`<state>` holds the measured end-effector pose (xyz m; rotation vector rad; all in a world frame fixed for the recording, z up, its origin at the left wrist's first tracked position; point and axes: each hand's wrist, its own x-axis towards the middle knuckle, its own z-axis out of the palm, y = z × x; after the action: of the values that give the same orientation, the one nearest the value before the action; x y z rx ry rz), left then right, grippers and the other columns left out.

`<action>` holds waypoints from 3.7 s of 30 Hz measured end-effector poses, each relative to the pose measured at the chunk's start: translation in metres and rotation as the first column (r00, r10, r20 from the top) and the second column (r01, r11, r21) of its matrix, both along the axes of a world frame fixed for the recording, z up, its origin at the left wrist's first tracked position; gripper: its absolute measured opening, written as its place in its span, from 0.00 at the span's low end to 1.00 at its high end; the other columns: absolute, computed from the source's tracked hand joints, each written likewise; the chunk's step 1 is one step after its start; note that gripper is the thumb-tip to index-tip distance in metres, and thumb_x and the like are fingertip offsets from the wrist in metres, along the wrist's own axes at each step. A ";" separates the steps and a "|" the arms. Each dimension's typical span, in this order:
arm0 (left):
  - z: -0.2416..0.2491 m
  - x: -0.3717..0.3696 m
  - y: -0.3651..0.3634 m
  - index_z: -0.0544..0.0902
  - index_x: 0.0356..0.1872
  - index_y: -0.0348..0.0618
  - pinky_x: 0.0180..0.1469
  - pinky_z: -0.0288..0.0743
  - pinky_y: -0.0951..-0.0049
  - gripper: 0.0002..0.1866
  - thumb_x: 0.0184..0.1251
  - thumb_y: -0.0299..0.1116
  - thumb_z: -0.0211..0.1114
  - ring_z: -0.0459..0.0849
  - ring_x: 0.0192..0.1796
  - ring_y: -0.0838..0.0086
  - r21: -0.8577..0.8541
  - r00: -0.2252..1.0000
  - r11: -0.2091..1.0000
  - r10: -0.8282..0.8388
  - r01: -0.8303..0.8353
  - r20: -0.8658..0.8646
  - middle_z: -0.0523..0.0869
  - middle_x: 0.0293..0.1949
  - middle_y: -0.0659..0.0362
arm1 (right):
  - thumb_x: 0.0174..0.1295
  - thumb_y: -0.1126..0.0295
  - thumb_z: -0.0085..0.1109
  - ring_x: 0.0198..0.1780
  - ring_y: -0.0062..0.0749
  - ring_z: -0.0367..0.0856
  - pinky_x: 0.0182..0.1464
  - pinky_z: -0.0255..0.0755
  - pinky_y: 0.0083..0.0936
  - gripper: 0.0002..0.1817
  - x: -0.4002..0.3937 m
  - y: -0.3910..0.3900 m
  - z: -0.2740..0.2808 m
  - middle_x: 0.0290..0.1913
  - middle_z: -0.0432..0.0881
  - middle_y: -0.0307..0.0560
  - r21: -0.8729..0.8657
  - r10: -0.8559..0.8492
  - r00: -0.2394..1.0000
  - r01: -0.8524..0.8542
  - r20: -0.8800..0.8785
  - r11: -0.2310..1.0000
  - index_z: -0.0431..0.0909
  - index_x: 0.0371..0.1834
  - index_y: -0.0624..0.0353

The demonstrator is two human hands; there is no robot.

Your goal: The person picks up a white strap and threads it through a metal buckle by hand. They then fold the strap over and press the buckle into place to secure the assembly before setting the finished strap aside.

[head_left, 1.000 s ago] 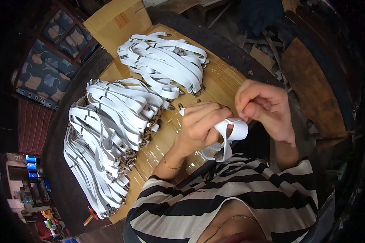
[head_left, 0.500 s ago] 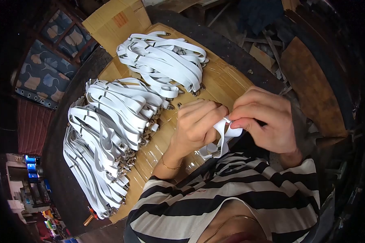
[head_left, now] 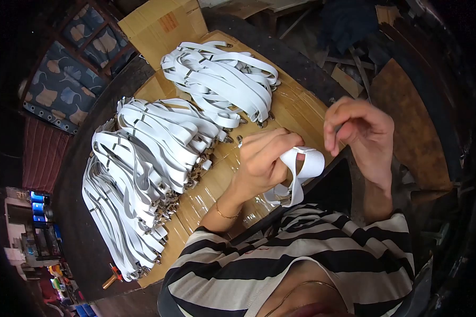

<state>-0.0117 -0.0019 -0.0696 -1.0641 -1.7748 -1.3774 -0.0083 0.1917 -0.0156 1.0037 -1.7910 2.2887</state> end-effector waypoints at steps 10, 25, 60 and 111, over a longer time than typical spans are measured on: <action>0.005 0.000 -0.003 0.79 0.34 0.33 0.26 0.73 0.70 0.12 0.43 0.17 0.61 0.80 0.23 0.62 -0.014 0.999 1.000 0.015 -0.015 -0.039 0.81 0.26 0.52 | 0.51 0.80 0.67 0.34 0.28 0.83 0.33 0.74 0.21 0.14 0.011 -0.009 0.012 0.35 0.84 0.48 0.381 -0.075 0.954 0.187 -0.290 0.905 0.84 0.43 0.65; -0.005 -0.008 0.002 0.79 0.33 0.33 0.25 0.72 0.70 0.12 0.43 0.17 0.61 0.79 0.22 0.61 0.008 0.995 0.999 0.048 -0.047 -0.092 0.79 0.24 0.53 | 0.63 0.78 0.58 0.37 0.21 0.74 0.43 0.67 0.17 0.04 0.009 -0.017 -0.007 0.33 0.76 0.43 0.168 -0.009 0.991 -0.014 0.137 0.986 0.76 0.37 0.69; -0.002 -0.001 -0.001 0.79 0.36 0.32 0.35 0.81 0.72 0.08 0.56 0.21 0.66 0.88 0.34 0.61 0.146 0.992 0.981 -0.125 0.128 -0.027 0.87 0.35 0.45 | 0.48 0.82 0.68 0.32 0.27 0.82 0.33 0.73 0.19 0.08 0.014 -0.012 0.011 0.33 0.82 0.47 0.396 -0.116 0.897 0.300 -0.426 0.868 0.85 0.34 0.64; 0.002 -0.008 -0.011 0.79 0.33 0.29 0.32 0.82 0.69 0.10 0.48 0.23 0.67 0.87 0.31 0.59 0.058 0.954 0.996 0.082 -0.069 -0.288 0.84 0.32 0.47 | 0.56 0.83 0.62 0.41 0.28 0.83 0.40 0.76 0.19 0.07 0.008 -0.014 0.021 0.40 0.81 0.50 0.460 0.009 0.990 0.056 -0.138 0.886 0.81 0.38 0.69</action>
<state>-0.0202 -0.0134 -0.0672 -1.0995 -1.5444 -1.1448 0.0000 0.1776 0.0059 1.1526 -2.3296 1.7530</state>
